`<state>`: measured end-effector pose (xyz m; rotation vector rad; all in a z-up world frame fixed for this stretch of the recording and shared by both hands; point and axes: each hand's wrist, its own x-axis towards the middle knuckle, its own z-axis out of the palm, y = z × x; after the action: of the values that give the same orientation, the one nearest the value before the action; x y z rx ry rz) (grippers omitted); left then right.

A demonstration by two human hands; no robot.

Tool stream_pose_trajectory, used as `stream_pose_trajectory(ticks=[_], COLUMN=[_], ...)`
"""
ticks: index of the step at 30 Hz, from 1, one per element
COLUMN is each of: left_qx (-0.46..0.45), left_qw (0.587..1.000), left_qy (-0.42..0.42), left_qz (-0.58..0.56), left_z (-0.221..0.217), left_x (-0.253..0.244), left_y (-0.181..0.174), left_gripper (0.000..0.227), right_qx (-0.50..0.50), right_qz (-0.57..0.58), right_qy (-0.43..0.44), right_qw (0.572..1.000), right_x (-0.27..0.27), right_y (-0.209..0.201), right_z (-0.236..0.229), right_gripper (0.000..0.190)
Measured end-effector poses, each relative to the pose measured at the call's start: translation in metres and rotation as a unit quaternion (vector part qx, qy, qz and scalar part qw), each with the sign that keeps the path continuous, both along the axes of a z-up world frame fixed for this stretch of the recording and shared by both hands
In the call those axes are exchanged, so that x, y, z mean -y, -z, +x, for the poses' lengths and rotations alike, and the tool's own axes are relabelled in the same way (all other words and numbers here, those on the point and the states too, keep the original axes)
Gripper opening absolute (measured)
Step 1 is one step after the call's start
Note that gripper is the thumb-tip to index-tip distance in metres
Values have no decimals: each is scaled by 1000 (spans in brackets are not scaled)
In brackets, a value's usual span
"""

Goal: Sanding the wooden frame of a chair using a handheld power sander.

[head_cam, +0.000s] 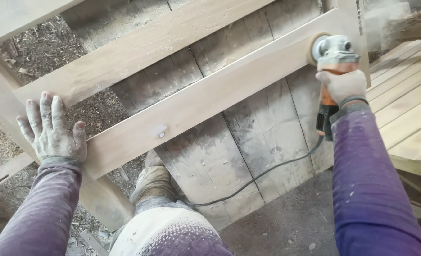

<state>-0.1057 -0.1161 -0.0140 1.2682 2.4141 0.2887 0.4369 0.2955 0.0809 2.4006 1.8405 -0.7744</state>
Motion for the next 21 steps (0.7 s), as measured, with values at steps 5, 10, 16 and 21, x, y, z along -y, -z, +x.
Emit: stream_pose_trajectory(ticks=[5, 10, 16, 21], left_qx=[-11, -18, -26, -17], left_qw=[999, 997, 996, 996], left_qy=[-14, -25, -15, -20], left_qz=[-37, -72, -82, -83], left_z=[0, 2, 1, -2], left_x=[-4, -6, -6, -6], left_y=[3, 0, -1, 2], left_gripper=[73, 76, 79, 80], right_qx=[-5, -66, -85, -48], right_qz=[-14, -12, -37, -45], right_qy=[80, 1, -108, -202], right_qw=[997, 998, 990, 977], right_x=[-24, 31, 121, 187], right_y=[19, 3, -3, -5], right_z=[-11, -84, -149, -204], right_gripper=[67, 63, 57, 53])
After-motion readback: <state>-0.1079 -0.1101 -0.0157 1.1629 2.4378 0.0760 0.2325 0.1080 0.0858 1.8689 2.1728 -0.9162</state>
